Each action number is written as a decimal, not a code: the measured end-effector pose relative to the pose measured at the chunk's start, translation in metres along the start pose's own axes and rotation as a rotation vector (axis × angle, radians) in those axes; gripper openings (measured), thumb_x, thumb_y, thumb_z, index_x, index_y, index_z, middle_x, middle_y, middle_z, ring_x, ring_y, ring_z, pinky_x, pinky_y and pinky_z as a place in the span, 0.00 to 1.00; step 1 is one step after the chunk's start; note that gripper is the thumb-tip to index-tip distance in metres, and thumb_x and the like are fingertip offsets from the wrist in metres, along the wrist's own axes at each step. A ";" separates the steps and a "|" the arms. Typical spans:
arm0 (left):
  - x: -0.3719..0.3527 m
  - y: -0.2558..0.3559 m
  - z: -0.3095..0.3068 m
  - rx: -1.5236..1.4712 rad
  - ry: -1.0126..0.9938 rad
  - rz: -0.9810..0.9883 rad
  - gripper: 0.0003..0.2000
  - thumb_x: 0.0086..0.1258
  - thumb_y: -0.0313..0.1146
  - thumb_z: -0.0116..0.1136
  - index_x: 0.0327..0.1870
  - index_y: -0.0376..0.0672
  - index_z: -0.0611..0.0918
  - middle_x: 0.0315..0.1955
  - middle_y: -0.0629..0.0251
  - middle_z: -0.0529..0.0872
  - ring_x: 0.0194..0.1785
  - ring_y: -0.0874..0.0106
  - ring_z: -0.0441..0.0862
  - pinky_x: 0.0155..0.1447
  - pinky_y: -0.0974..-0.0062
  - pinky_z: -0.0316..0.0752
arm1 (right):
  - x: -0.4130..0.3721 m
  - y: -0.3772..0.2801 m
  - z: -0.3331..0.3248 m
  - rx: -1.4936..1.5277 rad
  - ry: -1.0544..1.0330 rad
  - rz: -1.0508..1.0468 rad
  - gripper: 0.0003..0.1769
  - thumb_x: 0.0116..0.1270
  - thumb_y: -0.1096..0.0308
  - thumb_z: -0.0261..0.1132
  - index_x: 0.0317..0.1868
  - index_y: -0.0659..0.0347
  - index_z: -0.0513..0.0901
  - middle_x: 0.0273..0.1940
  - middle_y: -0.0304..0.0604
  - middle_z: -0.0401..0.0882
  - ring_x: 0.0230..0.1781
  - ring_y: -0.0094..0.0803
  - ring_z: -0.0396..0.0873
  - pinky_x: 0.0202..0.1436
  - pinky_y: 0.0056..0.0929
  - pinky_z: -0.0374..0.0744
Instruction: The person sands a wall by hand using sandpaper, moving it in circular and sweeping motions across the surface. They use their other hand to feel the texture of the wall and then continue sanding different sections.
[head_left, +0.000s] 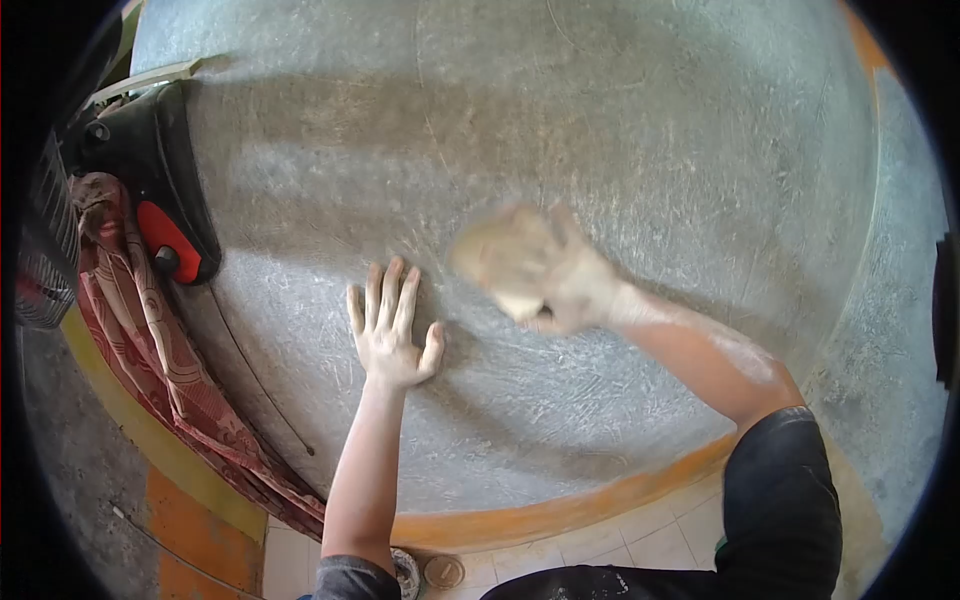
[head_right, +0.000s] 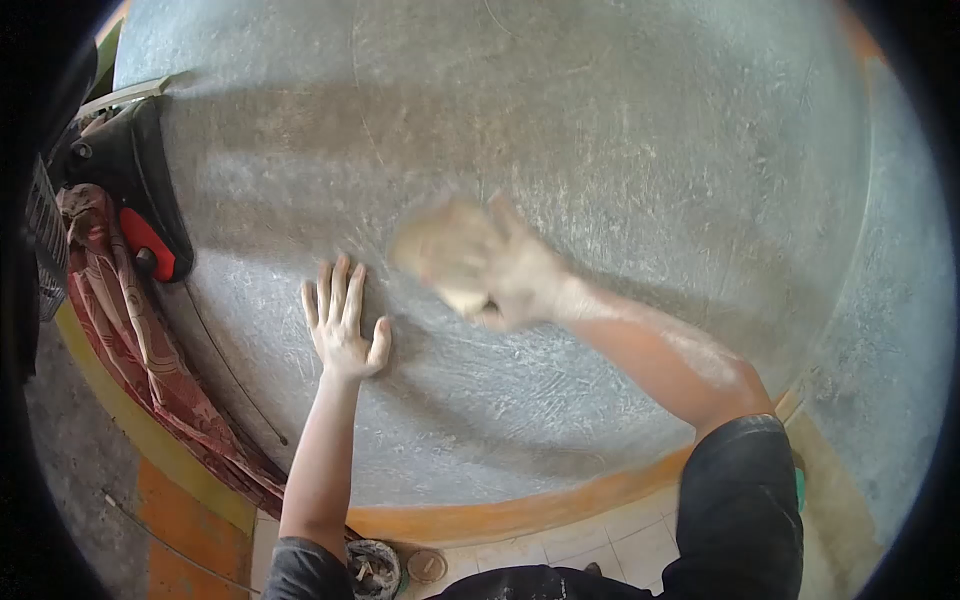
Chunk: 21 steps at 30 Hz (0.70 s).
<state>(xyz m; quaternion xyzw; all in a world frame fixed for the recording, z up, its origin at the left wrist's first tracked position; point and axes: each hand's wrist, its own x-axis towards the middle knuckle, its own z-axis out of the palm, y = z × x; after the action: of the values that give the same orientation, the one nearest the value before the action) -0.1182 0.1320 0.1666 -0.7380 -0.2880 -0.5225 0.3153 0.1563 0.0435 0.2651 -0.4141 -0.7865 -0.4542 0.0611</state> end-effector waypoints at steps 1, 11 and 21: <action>-0.010 -0.001 0.001 0.010 0.009 -0.033 0.35 0.66 0.53 0.49 0.72 0.40 0.72 0.74 0.50 0.67 0.79 0.49 0.55 0.80 0.43 0.38 | 0.005 -0.003 -0.005 0.122 0.007 -0.277 0.43 0.69 0.41 0.56 0.80 0.47 0.55 0.78 0.52 0.53 0.81 0.54 0.44 0.80 0.66 0.46; -0.003 -0.010 -0.030 -0.127 0.061 -0.001 0.38 0.65 0.46 0.54 0.77 0.40 0.62 0.77 0.48 0.60 0.82 0.49 0.45 0.81 0.42 0.32 | 0.026 0.012 -0.054 -0.024 -0.438 0.126 0.34 0.77 0.40 0.43 0.79 0.41 0.57 0.82 0.41 0.44 0.83 0.44 0.40 0.81 0.64 0.46; 0.041 0.035 -0.012 -0.106 -0.121 0.091 0.42 0.57 0.41 0.59 0.78 0.42 0.62 0.78 0.51 0.58 0.83 0.50 0.45 0.80 0.41 0.31 | -0.049 0.038 -0.029 -0.185 -0.340 0.579 0.37 0.74 0.35 0.44 0.79 0.38 0.56 0.82 0.42 0.46 0.83 0.48 0.40 0.80 0.66 0.40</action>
<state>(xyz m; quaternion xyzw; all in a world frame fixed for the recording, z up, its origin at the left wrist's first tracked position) -0.0873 0.1044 0.2034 -0.7963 -0.2445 -0.4765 0.2814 0.2063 0.0013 0.2842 -0.6935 -0.5907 -0.4120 0.0176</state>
